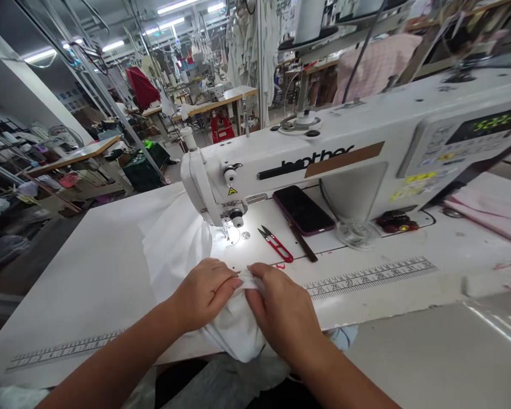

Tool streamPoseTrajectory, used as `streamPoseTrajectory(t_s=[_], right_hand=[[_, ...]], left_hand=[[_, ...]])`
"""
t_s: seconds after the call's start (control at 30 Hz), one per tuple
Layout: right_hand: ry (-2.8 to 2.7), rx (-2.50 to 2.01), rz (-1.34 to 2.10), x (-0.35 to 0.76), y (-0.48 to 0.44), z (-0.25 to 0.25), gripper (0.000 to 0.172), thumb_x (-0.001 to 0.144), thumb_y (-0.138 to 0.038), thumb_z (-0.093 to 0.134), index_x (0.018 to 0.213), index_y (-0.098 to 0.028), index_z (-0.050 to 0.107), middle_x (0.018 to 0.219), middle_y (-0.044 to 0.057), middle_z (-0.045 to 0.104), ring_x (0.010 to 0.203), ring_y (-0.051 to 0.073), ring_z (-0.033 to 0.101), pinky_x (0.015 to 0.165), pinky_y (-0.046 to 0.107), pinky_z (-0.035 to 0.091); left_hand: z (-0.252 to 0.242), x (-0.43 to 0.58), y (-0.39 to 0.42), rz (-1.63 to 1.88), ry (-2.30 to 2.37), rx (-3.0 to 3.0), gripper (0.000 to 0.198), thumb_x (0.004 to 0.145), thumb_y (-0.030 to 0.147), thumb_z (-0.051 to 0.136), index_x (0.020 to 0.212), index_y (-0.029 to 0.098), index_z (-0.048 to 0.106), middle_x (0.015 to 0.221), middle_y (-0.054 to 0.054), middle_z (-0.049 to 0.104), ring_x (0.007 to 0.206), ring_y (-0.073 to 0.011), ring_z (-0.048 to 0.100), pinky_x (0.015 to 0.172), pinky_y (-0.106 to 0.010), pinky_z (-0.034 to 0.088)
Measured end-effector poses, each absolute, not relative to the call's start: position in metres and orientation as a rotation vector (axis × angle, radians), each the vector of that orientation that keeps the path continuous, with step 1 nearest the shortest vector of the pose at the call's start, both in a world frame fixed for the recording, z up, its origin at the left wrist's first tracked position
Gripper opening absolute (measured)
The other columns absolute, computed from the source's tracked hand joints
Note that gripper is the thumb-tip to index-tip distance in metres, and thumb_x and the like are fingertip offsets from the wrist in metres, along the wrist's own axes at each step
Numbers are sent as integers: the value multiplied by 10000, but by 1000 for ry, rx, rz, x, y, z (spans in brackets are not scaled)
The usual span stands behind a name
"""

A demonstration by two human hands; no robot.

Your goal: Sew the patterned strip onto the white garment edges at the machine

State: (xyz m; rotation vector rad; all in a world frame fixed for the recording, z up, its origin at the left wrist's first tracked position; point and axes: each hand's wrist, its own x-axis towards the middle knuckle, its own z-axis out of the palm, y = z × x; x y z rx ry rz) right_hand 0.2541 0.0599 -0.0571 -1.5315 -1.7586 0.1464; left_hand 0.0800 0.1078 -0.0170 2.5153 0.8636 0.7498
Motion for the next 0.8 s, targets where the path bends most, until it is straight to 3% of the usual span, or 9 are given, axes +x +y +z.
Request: streamPoseTrajectory(t_s=[0.13,0.33,0.43,0.6,0.8], right_hand=[[-1745,-1429,227,262,31,-58,317,847,-256,573,1152,-241,489,932,37,674,788,194,678,641,284,553],[-1610,-1338,630,267,1,-61,392,911,-257,563,1264,-301,398,938,9,630,772,146,647,620,234,545],[-1513,-1223,777,267,-3,-62,371,930,-214,521,1257,-328,387,919,-11,622,787,127,638,639,214,540],[-1334,-1134,933,261,-7,-65,357,926,-200,540,1221,-350,405,835,-51,603,696,98,591,585,175,501],[-1206,-1056,1286,264,-9,-65,201,960,-319,524,1156,-308,485,897,-22,606,766,104,580,621,198,483]], left_hand=[[-1,82,106,596,770,2402,210,944,314,544,1045,184,674,936,-60,688,886,-193,616,884,-389,446],[23,97,106,384,569,2410,97,893,187,599,880,202,694,1041,-48,668,1032,-197,591,1010,-392,392],[29,101,108,219,493,2425,115,907,144,569,915,185,676,953,-25,703,935,-169,626,1041,-398,351],[23,103,107,165,479,2440,125,912,168,572,850,182,679,797,-1,675,820,-148,607,904,-334,398],[14,98,107,192,467,2403,162,912,255,603,781,184,668,748,10,667,787,-135,582,934,-334,363]])
